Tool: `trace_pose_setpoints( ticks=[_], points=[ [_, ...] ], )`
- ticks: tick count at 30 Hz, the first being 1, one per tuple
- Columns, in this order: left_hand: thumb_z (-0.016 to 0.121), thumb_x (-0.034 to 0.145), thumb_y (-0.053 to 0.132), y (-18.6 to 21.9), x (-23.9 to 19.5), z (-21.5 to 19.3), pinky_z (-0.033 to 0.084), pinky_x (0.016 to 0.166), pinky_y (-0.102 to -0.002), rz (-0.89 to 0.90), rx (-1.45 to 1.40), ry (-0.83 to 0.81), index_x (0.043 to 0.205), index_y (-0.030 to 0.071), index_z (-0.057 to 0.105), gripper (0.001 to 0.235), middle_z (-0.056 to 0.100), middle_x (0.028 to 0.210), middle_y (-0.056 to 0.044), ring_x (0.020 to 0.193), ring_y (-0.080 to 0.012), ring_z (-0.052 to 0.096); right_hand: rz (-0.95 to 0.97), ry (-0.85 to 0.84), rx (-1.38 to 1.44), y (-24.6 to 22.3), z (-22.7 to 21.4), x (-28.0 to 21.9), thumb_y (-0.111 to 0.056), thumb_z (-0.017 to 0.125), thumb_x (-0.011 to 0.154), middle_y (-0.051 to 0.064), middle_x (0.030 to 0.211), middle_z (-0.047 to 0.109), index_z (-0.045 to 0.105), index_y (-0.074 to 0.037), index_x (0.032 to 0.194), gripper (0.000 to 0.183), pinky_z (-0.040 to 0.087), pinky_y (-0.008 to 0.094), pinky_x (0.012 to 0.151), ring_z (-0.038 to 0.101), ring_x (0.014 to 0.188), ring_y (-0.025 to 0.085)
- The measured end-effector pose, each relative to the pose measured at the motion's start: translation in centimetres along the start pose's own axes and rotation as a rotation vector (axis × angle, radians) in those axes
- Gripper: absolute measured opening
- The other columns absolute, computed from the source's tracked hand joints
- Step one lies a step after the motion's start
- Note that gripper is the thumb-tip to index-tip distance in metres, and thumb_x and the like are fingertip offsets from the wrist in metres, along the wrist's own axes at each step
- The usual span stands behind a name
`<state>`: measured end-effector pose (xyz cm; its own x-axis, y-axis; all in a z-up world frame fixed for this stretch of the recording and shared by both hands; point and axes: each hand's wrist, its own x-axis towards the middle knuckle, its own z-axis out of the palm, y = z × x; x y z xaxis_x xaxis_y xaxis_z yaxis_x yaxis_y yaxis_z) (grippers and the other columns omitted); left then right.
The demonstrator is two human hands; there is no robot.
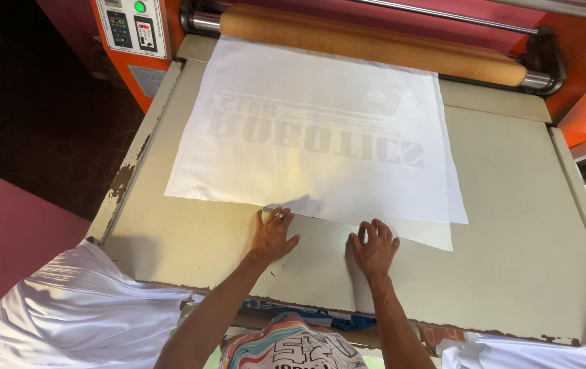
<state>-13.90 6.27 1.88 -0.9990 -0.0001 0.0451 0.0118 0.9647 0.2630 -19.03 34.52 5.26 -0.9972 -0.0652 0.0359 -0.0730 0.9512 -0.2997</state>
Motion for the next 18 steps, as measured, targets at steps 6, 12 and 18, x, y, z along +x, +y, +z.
trace_pose_setpoints(
  ticks=[6,12,18],
  points=[
    [0.068,0.09,0.055,0.0,0.2,-0.5,0.028,0.12,-0.066,0.001,-0.006,-0.011,0.144,0.019,0.058,0.066,0.056,0.151,-0.003,0.148,-0.0224,0.046,0.011,-0.011,0.002,0.1,0.3,0.4,-0.051,0.065,0.1,0.006,0.148,0.055,0.067,-0.024,0.135,0.045,0.031,0.07,0.119,0.047,0.148,0.033],
    [0.068,0.09,0.054,0.0,0.4,-0.6,0.027,0.12,-0.066,-0.006,-0.013,-0.028,0.144,0.018,0.058,0.066,0.055,0.152,-0.003,0.148,-0.0222,0.045,0.02,-0.031,0.0,0.0,0.1,0.5,-0.052,0.063,0.1,0.006,0.149,0.054,0.066,-0.025,0.136,0.045,0.03,0.07,0.119,0.047,0.149,0.032],
    [0.067,0.091,0.055,0.2,0.6,-0.9,0.027,0.121,-0.066,-0.017,-0.008,-0.055,0.145,0.019,0.059,0.065,0.055,0.153,-0.003,0.149,-0.0215,0.045,0.014,-0.023,0.014,0.0,0.1,0.7,-0.051,0.064,0.1,0.007,0.149,0.054,0.066,-0.024,0.135,0.044,0.03,0.071,0.12,0.047,0.149,0.033]
  ],
)
